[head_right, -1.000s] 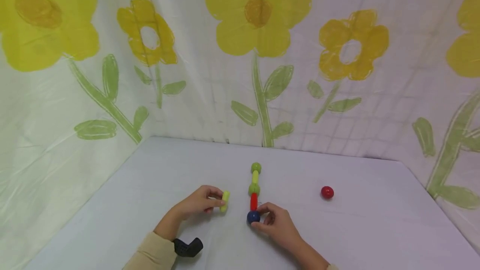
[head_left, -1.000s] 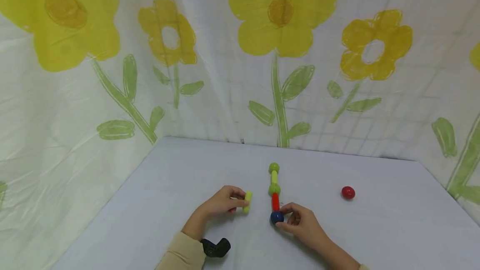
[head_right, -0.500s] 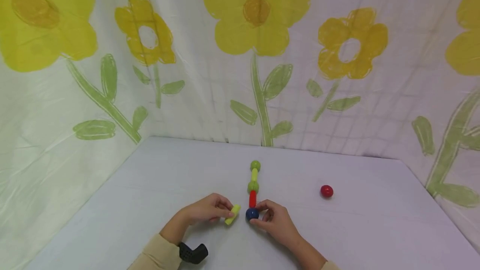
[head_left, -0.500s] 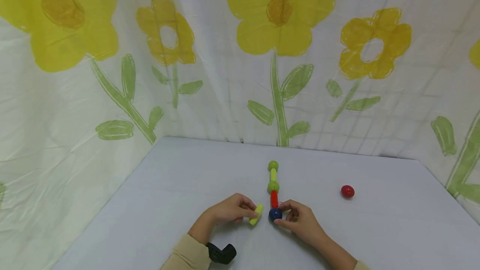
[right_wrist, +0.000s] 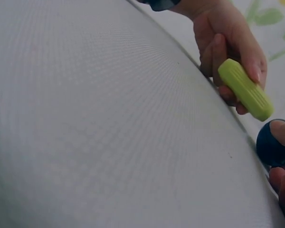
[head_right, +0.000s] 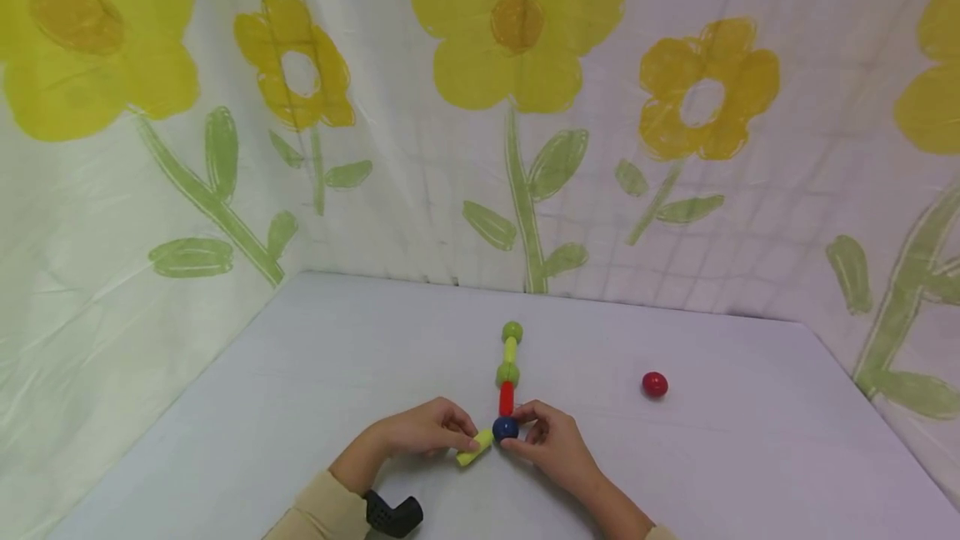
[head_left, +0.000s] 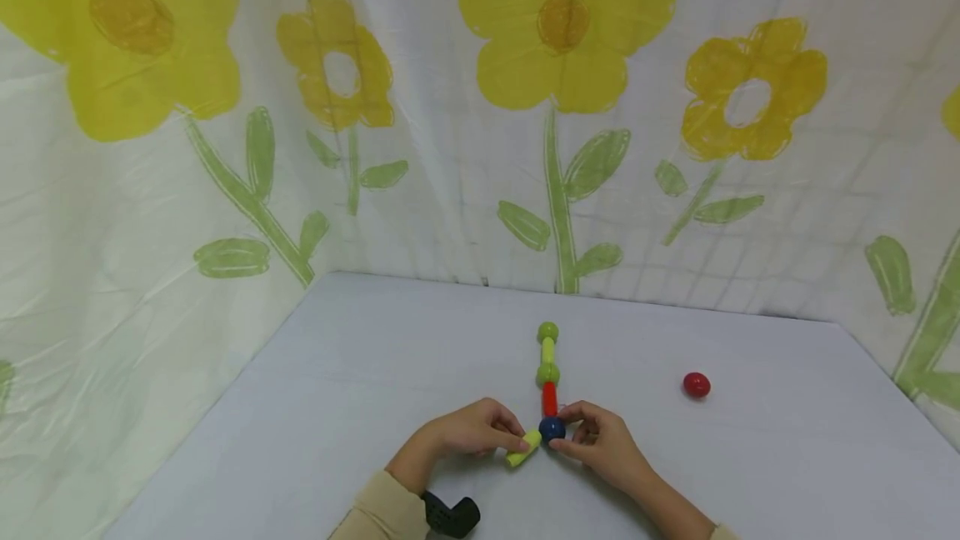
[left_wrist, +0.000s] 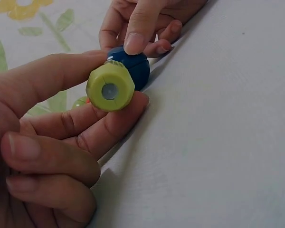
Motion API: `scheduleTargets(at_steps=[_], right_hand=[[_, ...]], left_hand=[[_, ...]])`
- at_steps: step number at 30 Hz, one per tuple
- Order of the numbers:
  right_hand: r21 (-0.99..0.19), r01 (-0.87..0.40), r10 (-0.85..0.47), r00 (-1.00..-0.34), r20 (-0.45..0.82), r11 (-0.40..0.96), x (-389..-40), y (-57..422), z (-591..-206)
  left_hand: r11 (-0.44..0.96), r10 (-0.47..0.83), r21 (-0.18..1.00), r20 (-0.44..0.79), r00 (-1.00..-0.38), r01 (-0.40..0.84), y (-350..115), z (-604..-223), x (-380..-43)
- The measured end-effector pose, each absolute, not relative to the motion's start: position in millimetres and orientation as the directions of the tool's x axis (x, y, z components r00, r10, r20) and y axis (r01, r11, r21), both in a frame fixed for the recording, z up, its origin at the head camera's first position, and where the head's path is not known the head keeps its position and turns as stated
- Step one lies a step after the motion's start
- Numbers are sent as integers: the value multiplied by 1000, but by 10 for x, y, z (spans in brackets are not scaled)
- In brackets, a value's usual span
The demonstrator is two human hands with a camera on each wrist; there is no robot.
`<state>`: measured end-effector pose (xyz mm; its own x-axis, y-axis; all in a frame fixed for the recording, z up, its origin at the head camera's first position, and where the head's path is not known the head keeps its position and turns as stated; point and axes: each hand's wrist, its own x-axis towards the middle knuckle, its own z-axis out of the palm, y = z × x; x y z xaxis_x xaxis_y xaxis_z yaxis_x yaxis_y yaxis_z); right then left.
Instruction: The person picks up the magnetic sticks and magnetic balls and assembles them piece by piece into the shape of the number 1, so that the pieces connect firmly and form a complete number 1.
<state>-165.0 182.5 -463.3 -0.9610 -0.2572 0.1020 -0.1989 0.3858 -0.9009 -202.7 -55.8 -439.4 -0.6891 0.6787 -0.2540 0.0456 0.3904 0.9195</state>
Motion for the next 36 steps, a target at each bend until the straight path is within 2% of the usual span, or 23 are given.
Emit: scheduleTargets(at_steps=[36], right_hand=[[-910, -209, -290, -951, 104, 359, -1638, 1846, -4639]], left_hand=[[431, 670, 901, -284, -686, 48, -421, -4358, -1917]])
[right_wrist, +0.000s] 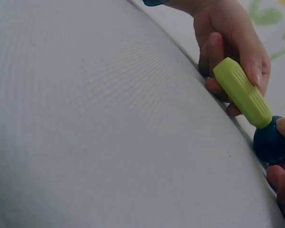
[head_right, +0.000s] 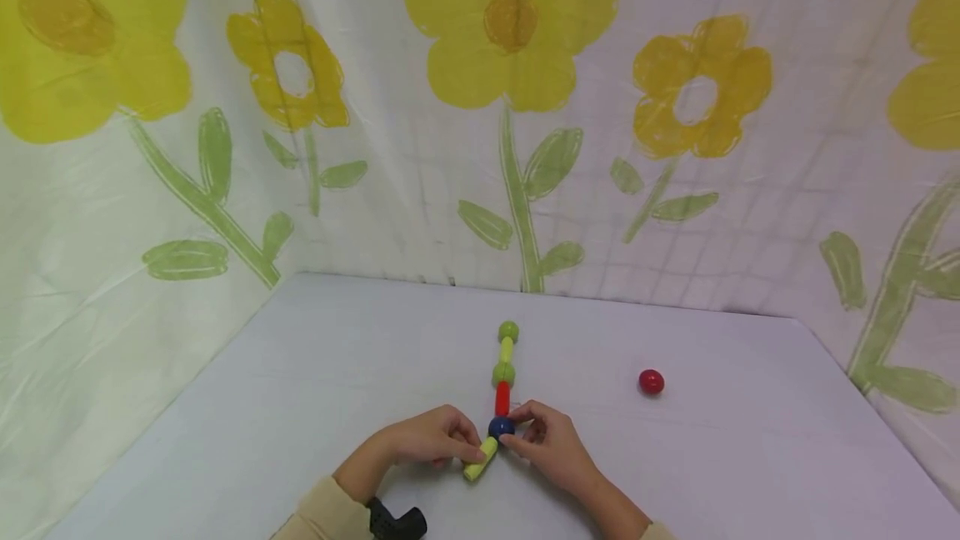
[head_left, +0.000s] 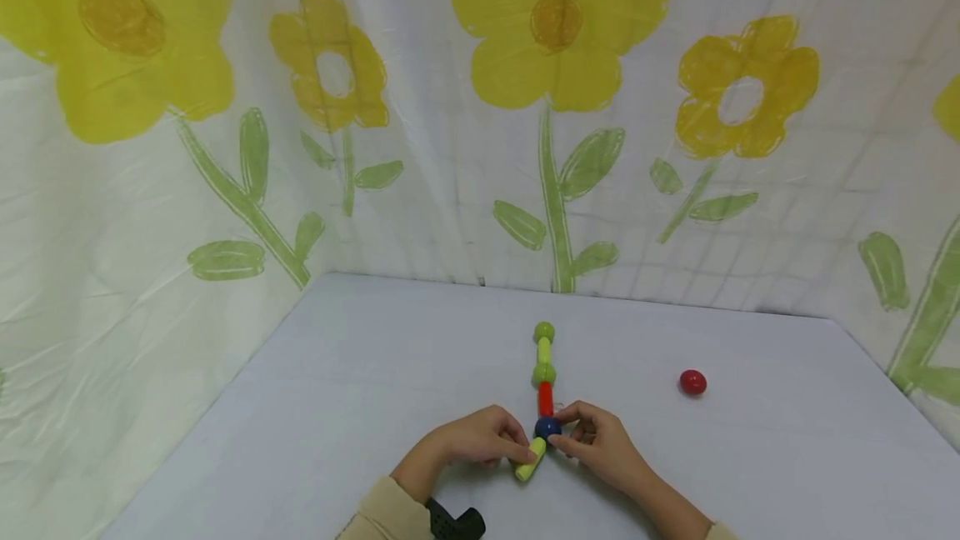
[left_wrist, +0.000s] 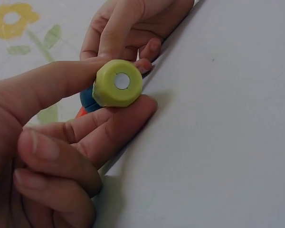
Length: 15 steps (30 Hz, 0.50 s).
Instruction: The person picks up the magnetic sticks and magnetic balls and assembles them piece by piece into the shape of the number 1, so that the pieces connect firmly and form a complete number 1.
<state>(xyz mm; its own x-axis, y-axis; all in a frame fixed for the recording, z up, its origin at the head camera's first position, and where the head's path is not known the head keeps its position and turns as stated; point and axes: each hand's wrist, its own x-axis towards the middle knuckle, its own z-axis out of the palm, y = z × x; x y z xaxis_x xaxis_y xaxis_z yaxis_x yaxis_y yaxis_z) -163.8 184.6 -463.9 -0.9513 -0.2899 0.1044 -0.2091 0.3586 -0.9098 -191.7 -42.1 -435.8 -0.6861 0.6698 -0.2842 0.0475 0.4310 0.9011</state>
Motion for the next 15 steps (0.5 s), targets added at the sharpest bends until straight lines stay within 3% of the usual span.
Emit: scheduleTargets(at_steps=[15], right_hand=[[-916, -205, -313, -945, 94, 344, -1642, 1858, -4638]], left_hand=[[455, 618, 890, -301, -726, 19, -363, -4366, -1876]])
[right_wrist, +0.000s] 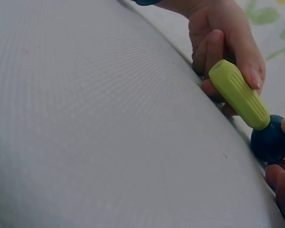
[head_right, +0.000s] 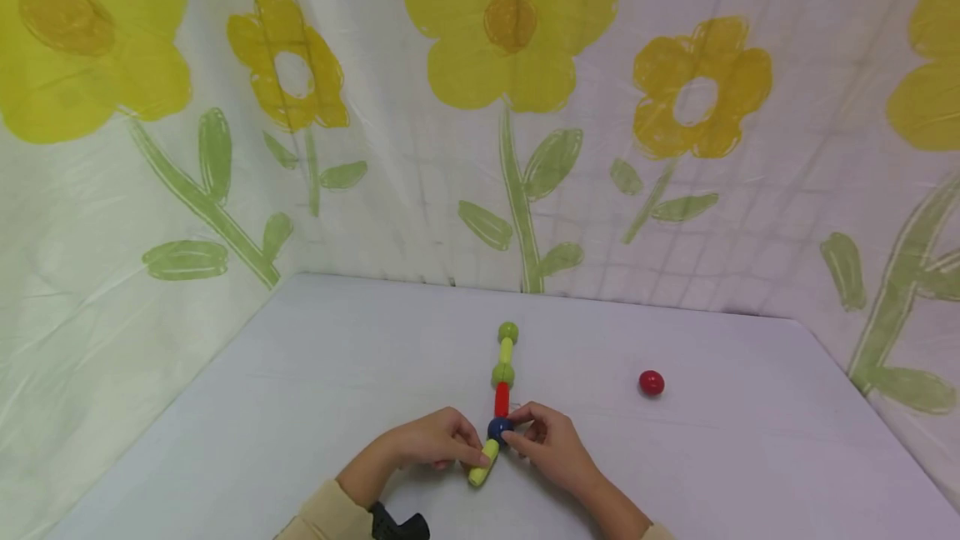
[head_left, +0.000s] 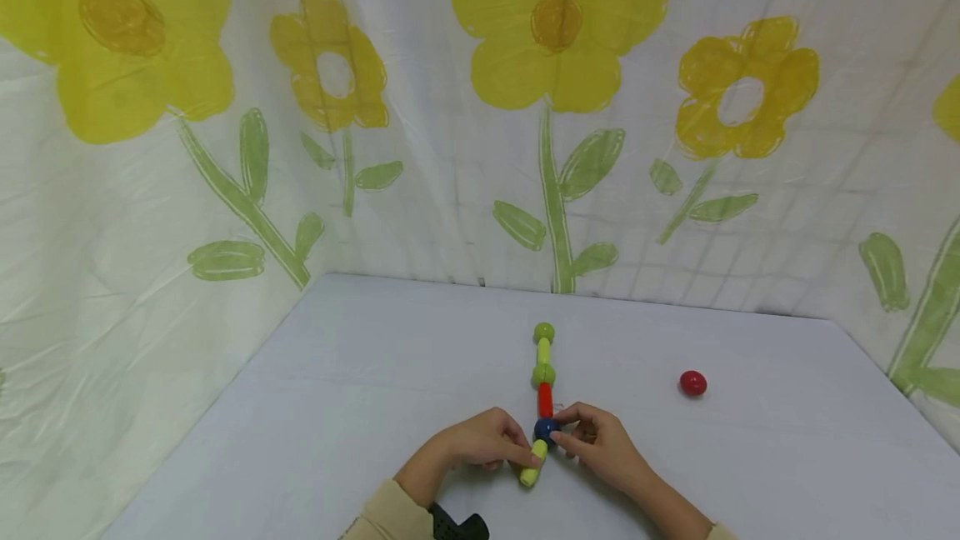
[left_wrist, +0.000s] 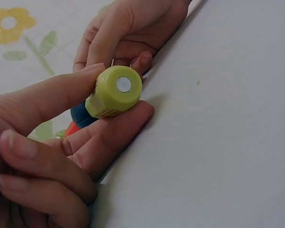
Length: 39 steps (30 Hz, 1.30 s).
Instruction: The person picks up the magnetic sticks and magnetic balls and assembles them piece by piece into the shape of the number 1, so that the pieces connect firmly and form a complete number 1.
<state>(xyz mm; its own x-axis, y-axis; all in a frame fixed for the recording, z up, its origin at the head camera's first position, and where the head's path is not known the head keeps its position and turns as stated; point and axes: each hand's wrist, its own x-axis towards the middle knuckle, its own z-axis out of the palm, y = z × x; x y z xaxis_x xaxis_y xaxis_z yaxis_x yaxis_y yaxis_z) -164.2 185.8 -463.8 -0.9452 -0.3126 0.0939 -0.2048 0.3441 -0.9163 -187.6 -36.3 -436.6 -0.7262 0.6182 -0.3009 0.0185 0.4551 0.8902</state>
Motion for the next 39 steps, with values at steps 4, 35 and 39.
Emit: scheduleTargets(at_steps=[4, 35, 39], right_hand=[[-917, -207, -314, -945, 95, 343, -1644, 1861, -4643], [-912, -227, -314, -942, 117, 343, -1652, 1858, -4653], [-920, -209, -312, -944, 103, 330, -1651, 1864, -4637]], left_hand=[[447, 603, 894, -323, -729, -27, -323, -4347, -1836], [369, 554, 924, -306, -774, -102, -146, -4400, -1706], [368, 554, 924, -309, -773, -106, -147, -4407, -1707]])
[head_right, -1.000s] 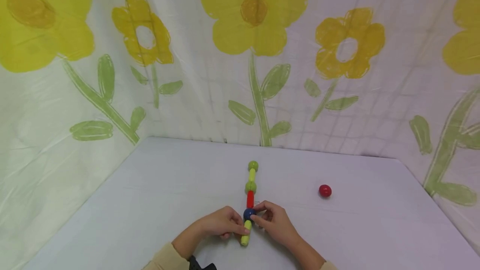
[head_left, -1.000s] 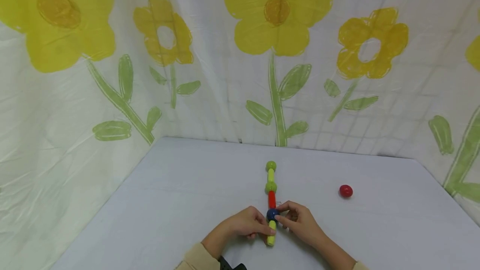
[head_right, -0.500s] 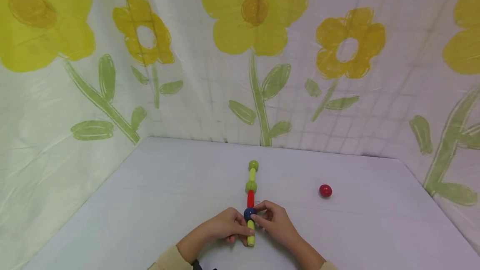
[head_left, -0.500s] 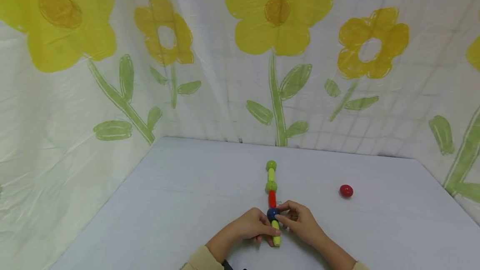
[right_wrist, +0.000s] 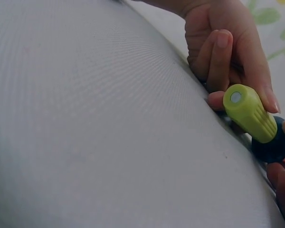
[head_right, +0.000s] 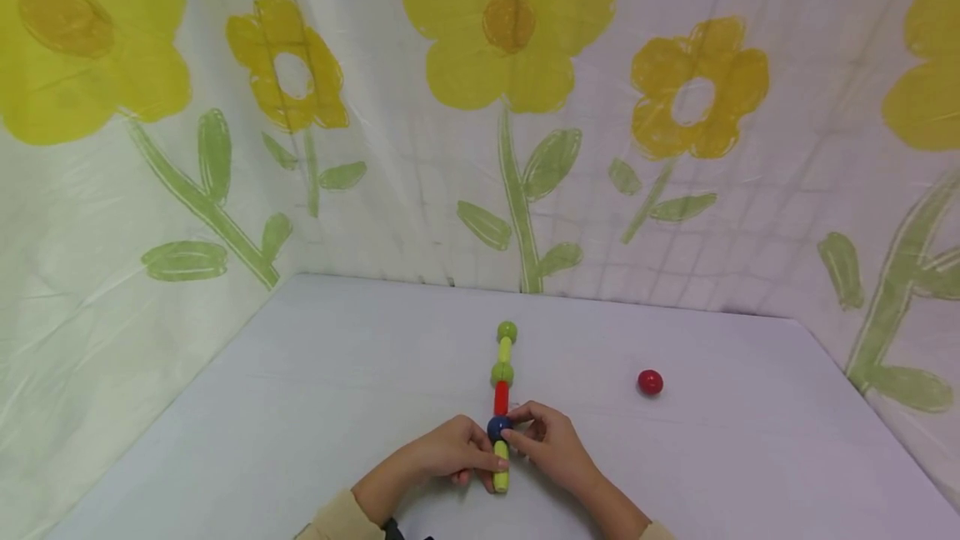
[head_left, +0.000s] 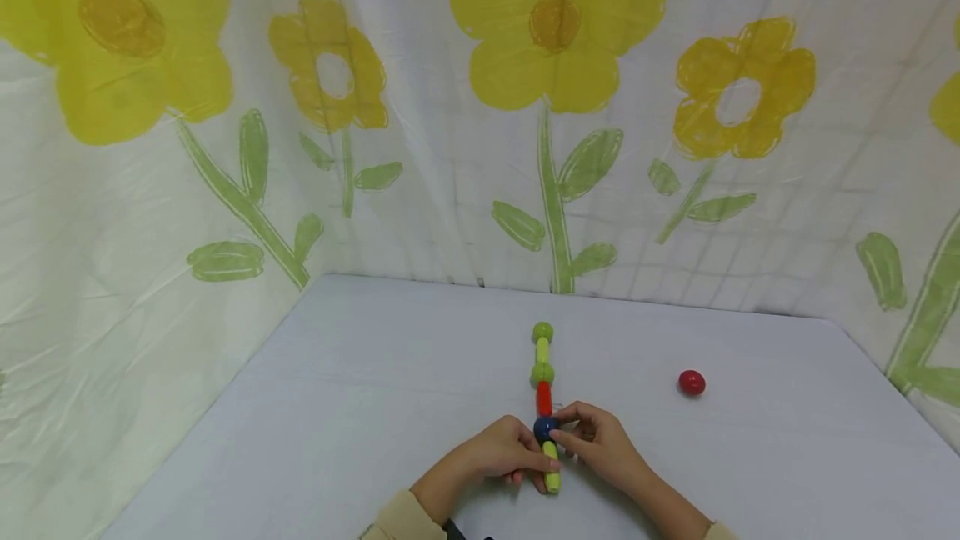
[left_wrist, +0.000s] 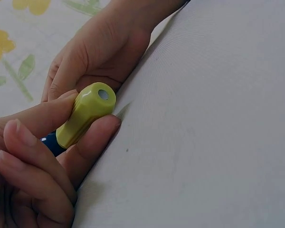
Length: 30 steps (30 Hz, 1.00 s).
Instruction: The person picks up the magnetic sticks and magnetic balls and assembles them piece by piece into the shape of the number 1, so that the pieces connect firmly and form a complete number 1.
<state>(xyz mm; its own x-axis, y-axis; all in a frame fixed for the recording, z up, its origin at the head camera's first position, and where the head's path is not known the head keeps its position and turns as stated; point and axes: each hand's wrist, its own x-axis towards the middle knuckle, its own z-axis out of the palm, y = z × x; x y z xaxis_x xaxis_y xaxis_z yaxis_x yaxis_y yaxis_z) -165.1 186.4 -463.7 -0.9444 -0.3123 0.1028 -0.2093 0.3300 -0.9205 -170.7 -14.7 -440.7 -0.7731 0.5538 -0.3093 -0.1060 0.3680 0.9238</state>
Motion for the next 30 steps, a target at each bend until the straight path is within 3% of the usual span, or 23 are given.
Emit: scheduleTargets(at_steps=[30], right_hand=[[-895, -224, -302, -947, 108, 384, -1638, 1858, -4582]], left_hand=[[393, 539, 916, -302, -786, -82, -146, -4381, -1694]])
